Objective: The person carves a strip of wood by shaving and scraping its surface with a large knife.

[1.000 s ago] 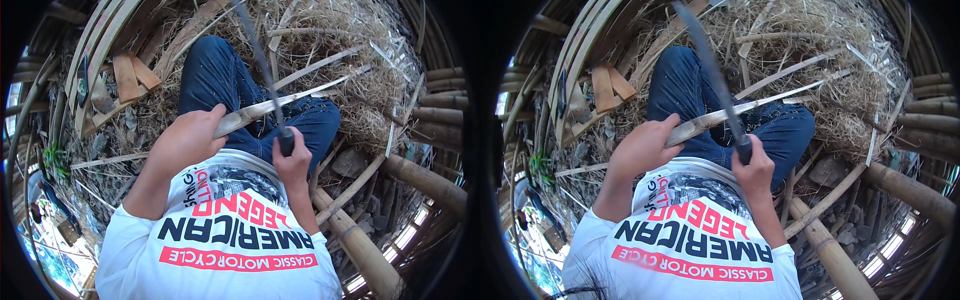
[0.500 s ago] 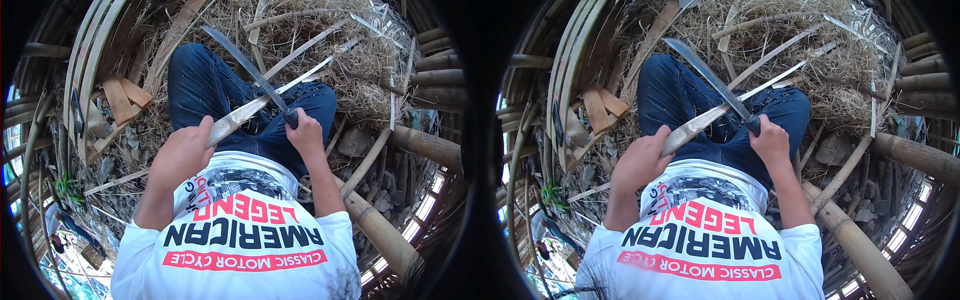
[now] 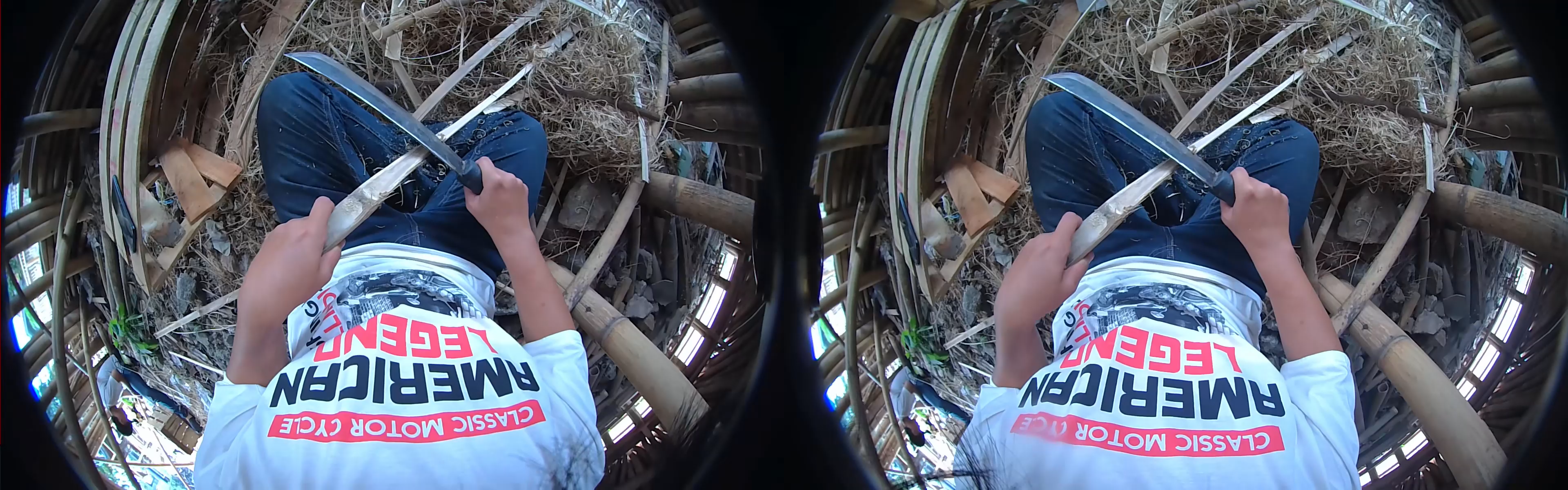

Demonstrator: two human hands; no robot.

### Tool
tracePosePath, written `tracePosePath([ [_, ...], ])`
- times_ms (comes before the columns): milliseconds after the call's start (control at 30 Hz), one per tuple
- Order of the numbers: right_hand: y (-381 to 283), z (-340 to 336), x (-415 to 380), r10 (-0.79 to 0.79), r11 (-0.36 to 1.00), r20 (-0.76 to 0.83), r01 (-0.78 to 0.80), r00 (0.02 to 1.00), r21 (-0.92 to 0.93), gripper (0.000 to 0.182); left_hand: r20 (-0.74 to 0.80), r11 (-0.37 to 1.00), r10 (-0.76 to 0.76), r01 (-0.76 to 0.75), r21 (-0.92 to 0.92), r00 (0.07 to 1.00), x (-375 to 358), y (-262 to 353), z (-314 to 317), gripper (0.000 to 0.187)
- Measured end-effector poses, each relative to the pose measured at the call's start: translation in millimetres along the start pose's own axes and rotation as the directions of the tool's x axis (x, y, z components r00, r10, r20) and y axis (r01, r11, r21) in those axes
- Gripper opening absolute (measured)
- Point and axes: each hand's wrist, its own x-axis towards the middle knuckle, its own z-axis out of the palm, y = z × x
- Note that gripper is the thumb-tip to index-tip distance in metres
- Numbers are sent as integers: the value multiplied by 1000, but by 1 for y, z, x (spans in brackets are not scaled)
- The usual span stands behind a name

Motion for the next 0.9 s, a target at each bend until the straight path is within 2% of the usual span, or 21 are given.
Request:
tracePosePath([
  [367, 4, 0, -2, -51, 999, -10, 51, 999, -9, 23, 19, 1000, -15, 15, 3, 1000, -1, -7, 0, 34],
  [433, 1, -1, 0, -56, 998, -8, 56, 998, 2, 23, 15, 998, -17, 17, -66, 1000, 1, -9, 2, 33],
  [600, -32, -19, -10, -55, 996, 1, 55, 998, 74, 24, -4, 998, -38, 37, -57, 999, 5, 0, -4, 32],
  [667, -42, -23, -15, -163, 982, 60, 156, 985, 103, 26, -17, 999, -16, 15, -31, 1000, 5, 0, -5, 32],
  [700, -40, -22, -13, -162, 982, 56, 156, 985, 105, 26, -8, 999, -19, 19, -50, 1000, 3, -1, -4, 33],
  [767, -25, -19, -13, -145, 988, 55, 141, 988, 70, 27, 9, 997, -23, 24, -68, 1000, 0, -2, -5, 33],
  [833, 1, -15, -8, -19, 999, 61, 22, 998, -49, 26, 9, 995, -91, 91, -50, 996, -2, -1, -8, 35],
  [900, 19, -17, -7, -30, 996, 63, 35, 998, -78, 25, 18, 998, -48, 49, -42, 999, 0, -2, 1, 36],
])
